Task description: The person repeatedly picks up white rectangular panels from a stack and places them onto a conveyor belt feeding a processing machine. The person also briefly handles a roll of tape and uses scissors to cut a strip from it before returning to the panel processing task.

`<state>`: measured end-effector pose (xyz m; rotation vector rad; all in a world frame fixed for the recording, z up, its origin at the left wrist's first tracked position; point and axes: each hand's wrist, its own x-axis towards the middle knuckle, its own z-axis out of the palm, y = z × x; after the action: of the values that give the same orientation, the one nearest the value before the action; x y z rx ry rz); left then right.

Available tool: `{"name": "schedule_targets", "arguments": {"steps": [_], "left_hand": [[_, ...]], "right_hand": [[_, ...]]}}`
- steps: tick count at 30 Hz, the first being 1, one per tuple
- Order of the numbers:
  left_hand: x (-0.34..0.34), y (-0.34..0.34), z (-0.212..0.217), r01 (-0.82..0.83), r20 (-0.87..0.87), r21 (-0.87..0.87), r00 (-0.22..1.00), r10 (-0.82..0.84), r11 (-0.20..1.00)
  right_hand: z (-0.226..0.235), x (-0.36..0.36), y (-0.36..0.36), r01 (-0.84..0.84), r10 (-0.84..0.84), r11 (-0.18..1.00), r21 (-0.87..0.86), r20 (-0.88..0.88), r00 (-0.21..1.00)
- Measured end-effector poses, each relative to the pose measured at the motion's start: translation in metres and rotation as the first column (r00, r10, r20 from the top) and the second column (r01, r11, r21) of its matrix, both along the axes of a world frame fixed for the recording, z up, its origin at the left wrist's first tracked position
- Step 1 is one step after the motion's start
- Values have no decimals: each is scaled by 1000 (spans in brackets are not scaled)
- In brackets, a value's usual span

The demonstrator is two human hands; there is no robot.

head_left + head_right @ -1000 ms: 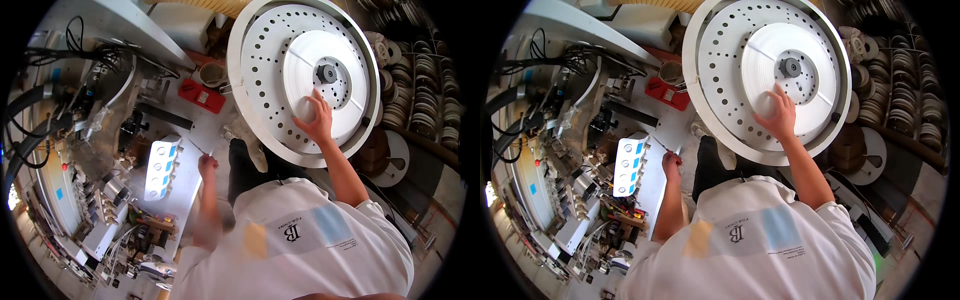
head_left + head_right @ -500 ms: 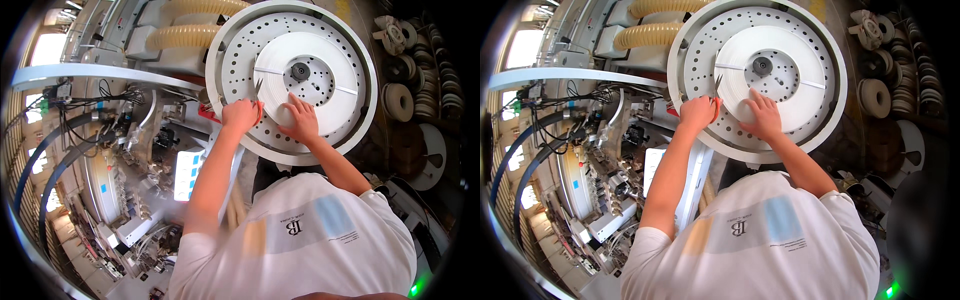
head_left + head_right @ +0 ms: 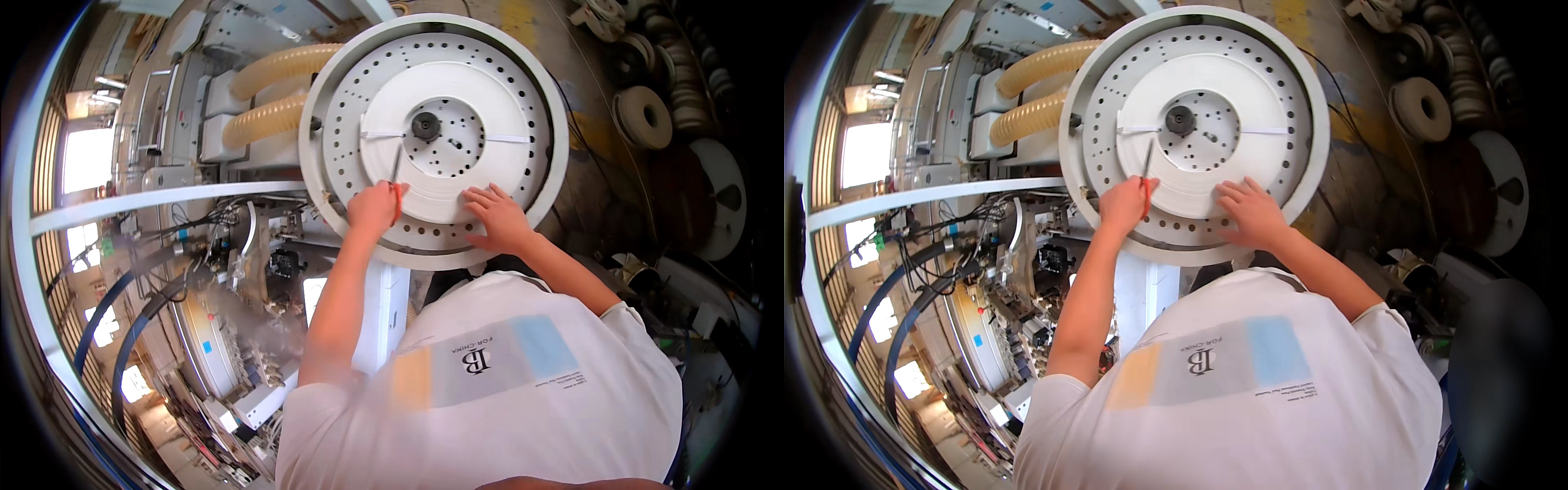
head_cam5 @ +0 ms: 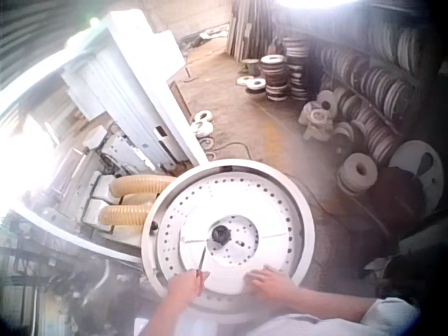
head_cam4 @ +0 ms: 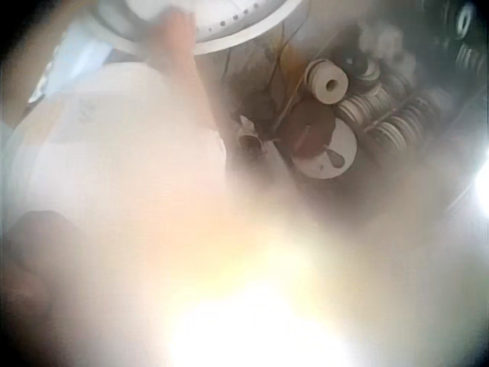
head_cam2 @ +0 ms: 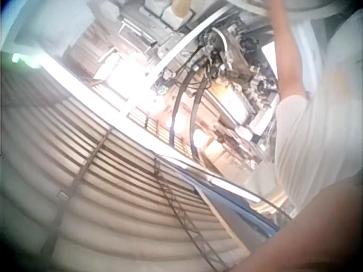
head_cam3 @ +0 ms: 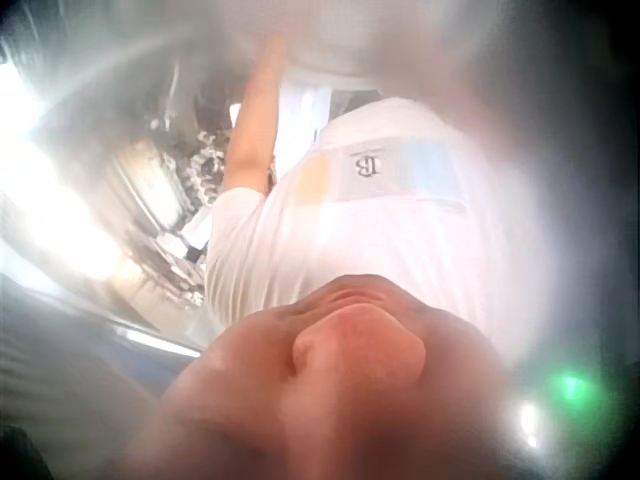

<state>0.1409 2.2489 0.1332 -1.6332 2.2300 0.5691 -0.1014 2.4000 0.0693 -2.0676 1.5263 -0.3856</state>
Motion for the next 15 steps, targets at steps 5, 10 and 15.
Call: {"name": "schedule_targets", "arguments": {"steps": [5,10,15], "left_hand": [[-77,38,-18,342,-10,32,940,-342,939],[-146,29,-32,363,11,19,932,-363,932],[-140,29,-40,320,-99,28,944,-316,947]], "right_hand": [[8,3,25,-29,30,999,-29,5,1000],[-2,7,26,-44,56,996,-71,167,984],[9,-23,19,161,-181,983,93,291,939]]}}
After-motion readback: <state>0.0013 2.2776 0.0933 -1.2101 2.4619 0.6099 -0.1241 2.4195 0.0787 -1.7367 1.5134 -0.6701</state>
